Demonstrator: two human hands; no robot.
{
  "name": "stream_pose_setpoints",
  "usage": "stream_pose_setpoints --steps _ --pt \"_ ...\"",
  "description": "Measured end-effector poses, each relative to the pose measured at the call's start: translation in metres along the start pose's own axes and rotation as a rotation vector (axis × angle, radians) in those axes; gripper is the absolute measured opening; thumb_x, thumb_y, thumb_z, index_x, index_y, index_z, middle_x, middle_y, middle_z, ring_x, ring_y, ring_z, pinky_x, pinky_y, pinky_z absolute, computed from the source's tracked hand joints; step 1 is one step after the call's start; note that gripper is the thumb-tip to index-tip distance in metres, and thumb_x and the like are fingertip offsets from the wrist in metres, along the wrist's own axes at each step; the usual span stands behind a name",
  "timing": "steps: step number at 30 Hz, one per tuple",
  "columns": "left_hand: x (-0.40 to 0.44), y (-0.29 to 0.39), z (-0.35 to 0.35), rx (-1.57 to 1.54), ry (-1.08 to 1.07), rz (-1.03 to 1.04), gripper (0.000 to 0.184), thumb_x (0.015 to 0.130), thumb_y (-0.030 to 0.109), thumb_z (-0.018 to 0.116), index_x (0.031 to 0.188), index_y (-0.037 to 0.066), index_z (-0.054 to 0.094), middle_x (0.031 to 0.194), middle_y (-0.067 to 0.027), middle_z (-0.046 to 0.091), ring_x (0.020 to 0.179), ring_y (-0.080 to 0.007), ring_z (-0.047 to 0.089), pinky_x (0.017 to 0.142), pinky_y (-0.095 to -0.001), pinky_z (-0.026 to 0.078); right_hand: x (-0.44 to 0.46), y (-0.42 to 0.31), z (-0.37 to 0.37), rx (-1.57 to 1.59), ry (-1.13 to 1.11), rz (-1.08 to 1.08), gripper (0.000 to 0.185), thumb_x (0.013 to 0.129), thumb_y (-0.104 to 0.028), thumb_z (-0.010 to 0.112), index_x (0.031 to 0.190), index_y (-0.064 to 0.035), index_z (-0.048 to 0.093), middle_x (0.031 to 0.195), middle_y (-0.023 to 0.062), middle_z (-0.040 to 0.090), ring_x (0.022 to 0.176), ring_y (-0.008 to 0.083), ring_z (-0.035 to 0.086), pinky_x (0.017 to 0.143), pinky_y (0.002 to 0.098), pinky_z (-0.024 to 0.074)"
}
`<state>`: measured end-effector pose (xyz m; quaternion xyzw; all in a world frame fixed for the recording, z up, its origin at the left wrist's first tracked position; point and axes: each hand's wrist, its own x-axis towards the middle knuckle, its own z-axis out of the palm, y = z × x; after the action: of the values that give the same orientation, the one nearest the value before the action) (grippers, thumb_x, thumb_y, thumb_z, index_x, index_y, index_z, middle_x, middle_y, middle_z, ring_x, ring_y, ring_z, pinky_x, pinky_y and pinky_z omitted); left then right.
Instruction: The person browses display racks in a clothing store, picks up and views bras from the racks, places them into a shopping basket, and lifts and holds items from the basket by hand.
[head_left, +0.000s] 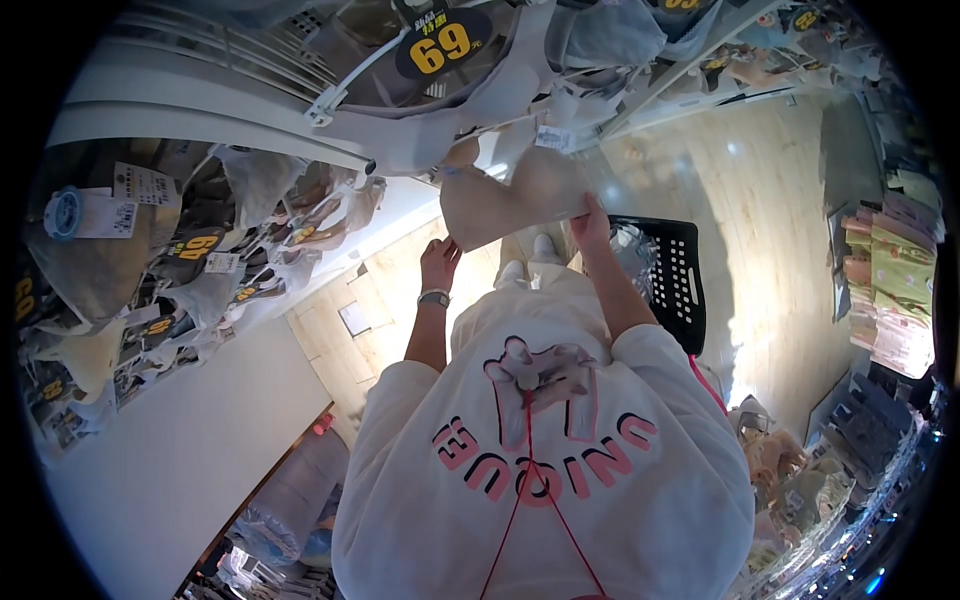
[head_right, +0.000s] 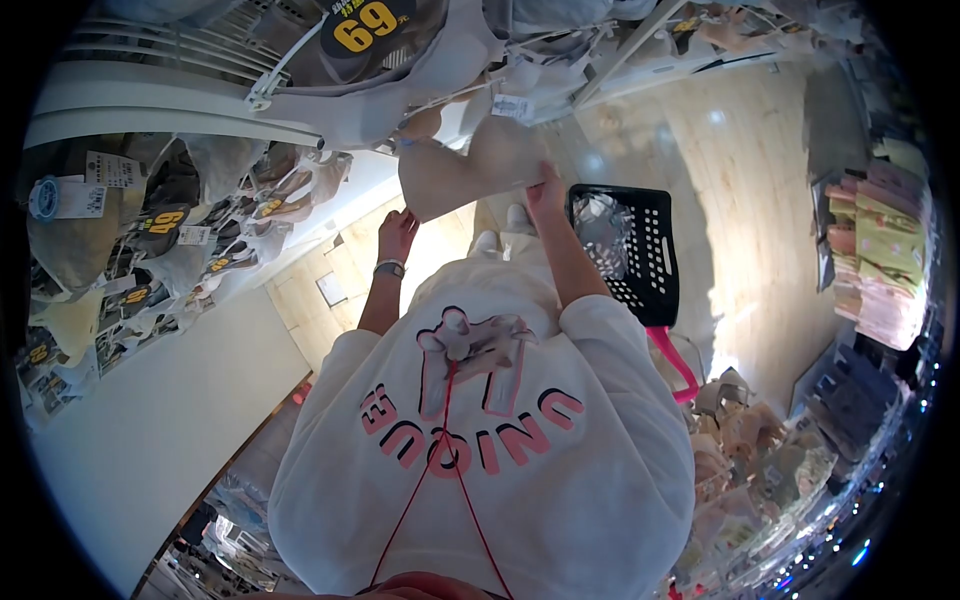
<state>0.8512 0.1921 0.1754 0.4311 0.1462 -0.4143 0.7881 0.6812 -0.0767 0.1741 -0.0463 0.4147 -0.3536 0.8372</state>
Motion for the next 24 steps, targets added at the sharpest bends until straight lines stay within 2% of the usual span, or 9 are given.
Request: stream_pose_setpoints --steps 1,5,8,11,14,18,20,22,24 --pt "0.0 0.0 -0.001 -0.011 0.06 -0.024 0.012 0.085 -0.001 0.053 0.078 0.009 0.051 0.094 -0.0106 0.061 0.093 -0.0208 0.058 0.084 -0.0338 0.047 -0.001 0.0 -0.001 0.011 -0.027 -0.006 0.027 0.092 -0.014 0.05 0.116 -0.0036 0.05 0.113 0.0085 0.058 0.105 0.0199 0.056 0.09 0.0338 0.0463" --pt "0.001 0.004 -0.013 -0.057 0.092 -0.082 0.007 0.084 0.002 0.055 0.085 0.008 0.051 0.1 -0.0119 0.061 0.094 -0.0208 0.057 0.081 -0.0337 0.047 0.008 0.002 -0.01 0.014 -0.132 0.039 0.029 0.093 -0.015 0.047 0.12 -0.0037 0.047 0.118 0.0089 0.056 0.108 0.0205 0.055 0.094 0.0352 0.0448" --pt "-0.002 0.003 -0.015 -0.033 0.186 -0.109 0.01 0.086 0.006 0.052 0.096 0.007 0.051 0.107 -0.0127 0.06 0.097 -0.0216 0.057 0.082 -0.0331 0.046 0.003 0.0 -0.006 -0.002 -0.142 0.052 0.029 0.092 -0.013 0.051 0.119 -0.0041 0.048 0.119 0.009 0.056 0.109 0.0215 0.054 0.095 0.0351 0.0442" --pt "0.001 -0.003 -0.017 -0.001 0.243 -0.134 0.019 0.088 0.011 0.051 0.106 0.006 0.051 0.111 -0.0121 0.059 0.099 -0.0219 0.057 0.081 -0.0328 0.046 0.002 0.005 -0.003 0.041 -0.051 0.084 0.032 0.087 -0.009 0.058 0.118 -0.0059 0.049 0.116 0.0079 0.057 0.107 0.0201 0.055 0.093 0.0336 0.0457" --pt "0.006 -0.015 -0.014 0.022 0.092 -0.184 0.025 0.089 0.015 0.052 0.112 0.006 0.051 0.114 -0.0125 0.059 0.101 -0.0219 0.056 0.08 -0.0321 0.047 0.0 0.007 -0.004 -0.02 -0.059 0.129 0.036 0.082 -0.005 0.064 0.115 -0.0072 0.051 0.111 0.0062 0.059 0.102 0.0177 0.057 0.088 0.0318 0.0479" --pt "-0.004 -0.021 0.045 0.309 -0.012 -0.227 0.024 0.089 0.019 0.051 0.11 0.007 0.052 0.11 -0.0107 0.062 0.096 -0.0196 0.06 0.08 -0.029 0.046 -0.015 0.014 0.006 -0.206 -0.057 0.079 0.027 0.082 -0.011 0.065 0.106 -0.0029 0.056 0.102 0.0063 0.061 0.093 0.016 0.059 0.083 0.029 0.0482" --pt "-0.005 -0.028 0.075 0.526 -0.147 -0.143 0.026 0.086 0.02 0.057 0.11 0.009 0.052 0.101 -0.005 0.063 0.092 -0.016 0.06 0.078 -0.0282 0.045 -0.02 0.02 0.004 -0.235 -0.047 0.104 0.026 0.082 -0.011 0.065 0.106 -0.0027 0.056 0.101 0.0065 0.061 0.092 0.0158 0.059 0.081 0.0278 0.048" --pt "0.001 -0.044 0.107 0.751 -0.21 0.001 0.033 0.084 0.025 0.061 0.111 0.008 0.051 0.097 -0.0049 0.06 0.089 -0.0153 0.059 0.075 -0.0292 0.046 -0.025 0.027 -0.002 -0.29 -0.159 0.167 0.025 0.083 -0.008 0.063 0.107 -0.0049 0.055 0.101 0.0055 0.06 0.093 0.0158 0.059 0.082 0.0281 0.0474" --pt "-0.005 -0.05 0.145 0.956 -0.227 0.083 0.045 0.082 0.033 0.066 0.114 0.006 0.048 0.101 -0.0069 0.059 0.093 -0.0173 0.058 0.078 -0.031 0.048 -0.035 0.033 -0.003 -0.315 -0.253 0.204 0.024 0.083 -0.007 0.06 0.107 -0.0054 0.055 0.1 0.0052 0.06 0.093 0.0156 0.058 0.083 0.028 0.0469"
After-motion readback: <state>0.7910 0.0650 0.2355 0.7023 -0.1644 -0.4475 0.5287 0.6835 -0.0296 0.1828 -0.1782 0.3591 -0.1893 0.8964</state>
